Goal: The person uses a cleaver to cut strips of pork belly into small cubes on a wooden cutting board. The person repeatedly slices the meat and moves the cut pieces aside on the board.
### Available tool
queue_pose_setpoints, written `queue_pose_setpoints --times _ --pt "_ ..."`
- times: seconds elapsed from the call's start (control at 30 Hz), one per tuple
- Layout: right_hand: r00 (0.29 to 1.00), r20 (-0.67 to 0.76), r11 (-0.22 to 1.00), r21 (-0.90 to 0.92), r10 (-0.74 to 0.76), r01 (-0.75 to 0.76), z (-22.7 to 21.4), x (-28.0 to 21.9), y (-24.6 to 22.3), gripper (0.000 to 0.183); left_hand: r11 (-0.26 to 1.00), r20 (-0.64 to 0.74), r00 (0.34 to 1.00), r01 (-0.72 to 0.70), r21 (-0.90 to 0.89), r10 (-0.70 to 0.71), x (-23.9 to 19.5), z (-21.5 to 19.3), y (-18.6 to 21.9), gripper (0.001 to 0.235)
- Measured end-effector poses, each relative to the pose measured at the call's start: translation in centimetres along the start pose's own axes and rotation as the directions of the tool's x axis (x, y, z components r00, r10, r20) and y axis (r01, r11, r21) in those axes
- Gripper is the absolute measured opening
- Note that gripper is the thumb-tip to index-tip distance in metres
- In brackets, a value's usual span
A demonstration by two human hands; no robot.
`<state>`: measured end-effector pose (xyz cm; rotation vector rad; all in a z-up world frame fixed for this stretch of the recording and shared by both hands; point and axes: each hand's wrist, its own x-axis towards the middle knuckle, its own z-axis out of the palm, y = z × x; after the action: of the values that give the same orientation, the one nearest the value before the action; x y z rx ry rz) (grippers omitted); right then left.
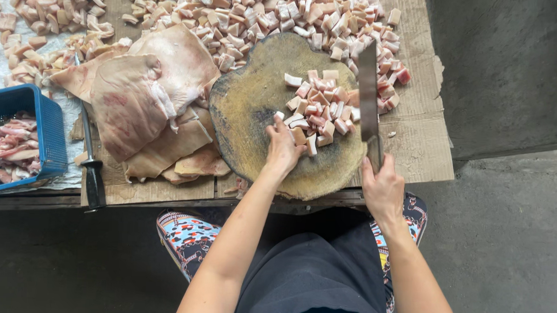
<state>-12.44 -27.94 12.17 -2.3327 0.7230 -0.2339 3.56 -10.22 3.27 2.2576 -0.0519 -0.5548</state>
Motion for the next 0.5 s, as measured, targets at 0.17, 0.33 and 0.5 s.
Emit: queue_pose_setpoints --times 0.17,0.33,0.5 --pt "0.992 -0.001 0.985 -0.120 0.127 -0.126 1.0 -0.3 2.3 0.040 0.992 0.117 0.993 -0.003 0.127 -0.012 1.7 0.2 2.6 0.134" --pt "0.889 0.212 0.912 -0.038 0.407 -0.409 0.7 0.2 1.1 0.038 0.839 0.013 0.984 -0.159 0.520 0.178 -2.3 3.6 2.2 0.145" --pt "0.847 0.281 0.856 0.132 0.451 -0.500 1.2 3.3 -1.7 0.036 0.829 -0.309 0.842 -0.252 0.499 0.442 2.9 7.5 2.8 0.138"
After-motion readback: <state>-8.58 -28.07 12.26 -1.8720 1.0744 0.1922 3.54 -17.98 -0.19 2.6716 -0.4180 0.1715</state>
